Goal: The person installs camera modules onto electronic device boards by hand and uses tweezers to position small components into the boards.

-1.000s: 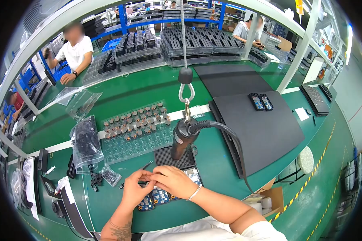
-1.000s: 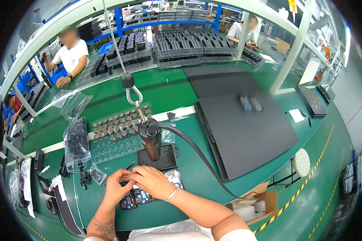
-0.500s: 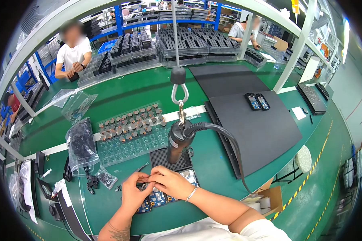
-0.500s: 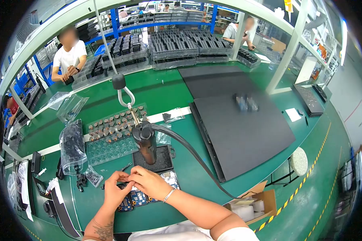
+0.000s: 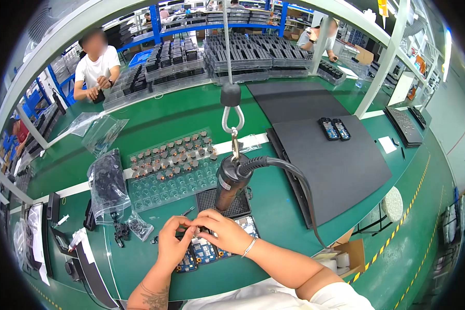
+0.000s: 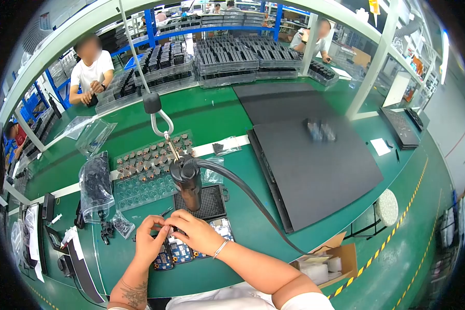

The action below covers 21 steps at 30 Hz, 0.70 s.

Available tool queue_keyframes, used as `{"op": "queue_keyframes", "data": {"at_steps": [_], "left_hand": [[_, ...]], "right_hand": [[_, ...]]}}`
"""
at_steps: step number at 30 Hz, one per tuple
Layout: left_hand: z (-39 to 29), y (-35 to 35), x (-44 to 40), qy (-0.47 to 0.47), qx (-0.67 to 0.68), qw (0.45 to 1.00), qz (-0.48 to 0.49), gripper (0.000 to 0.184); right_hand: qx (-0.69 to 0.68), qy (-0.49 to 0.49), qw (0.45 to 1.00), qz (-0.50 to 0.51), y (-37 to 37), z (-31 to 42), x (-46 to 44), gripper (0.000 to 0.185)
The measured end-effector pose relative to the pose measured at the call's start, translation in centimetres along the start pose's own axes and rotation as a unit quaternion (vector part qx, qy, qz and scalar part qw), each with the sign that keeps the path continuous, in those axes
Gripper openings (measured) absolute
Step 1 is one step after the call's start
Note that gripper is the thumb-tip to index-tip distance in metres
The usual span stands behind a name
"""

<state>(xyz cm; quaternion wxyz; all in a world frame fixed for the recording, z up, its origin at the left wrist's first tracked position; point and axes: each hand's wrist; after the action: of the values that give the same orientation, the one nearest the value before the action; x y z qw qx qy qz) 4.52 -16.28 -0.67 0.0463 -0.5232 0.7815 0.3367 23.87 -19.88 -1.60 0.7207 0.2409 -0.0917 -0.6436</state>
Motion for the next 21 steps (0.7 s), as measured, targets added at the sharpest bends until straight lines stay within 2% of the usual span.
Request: {"op": "queue_keyframes", "data": {"at_steps": [6,13,16,21], "left_hand": [[-0.2,0.2,-0.1,0.012,0.033,0.999,0.000,0.011],[0.6,-0.2,0.3,0.019,0.039,0.999,0.006,0.008],[0.3,-0.2,0.1,0.033,0.073,0.997,0.009,0.008],[0.1,-0.1,0.2,0.062,0.099,0.993,-0.001,0.008]], "right_hand": [[-0.077,-0.004,0.997,0.013,0.0,0.1,-0.2,0.047],[-0.002,0.101,0.995,0.012,-0.3,-0.3,-0.1,0.051],[-0.009,0.088,0.996,0.021,-0.5,-0.9,-0.3,0.053],[0.010,0.055,0.998,-0.022,-0.3,-0.5,-0.2,0.045]]}}
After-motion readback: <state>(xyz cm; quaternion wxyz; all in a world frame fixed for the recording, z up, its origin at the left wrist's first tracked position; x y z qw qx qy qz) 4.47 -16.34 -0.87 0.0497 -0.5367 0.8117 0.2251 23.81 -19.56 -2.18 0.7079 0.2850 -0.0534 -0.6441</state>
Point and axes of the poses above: each hand's wrist, its own x-axis away from the middle knuckle, its own y-axis out of the back of the hand, z = x × y, and after that the axes turned 13 degrees about -y, right-handed
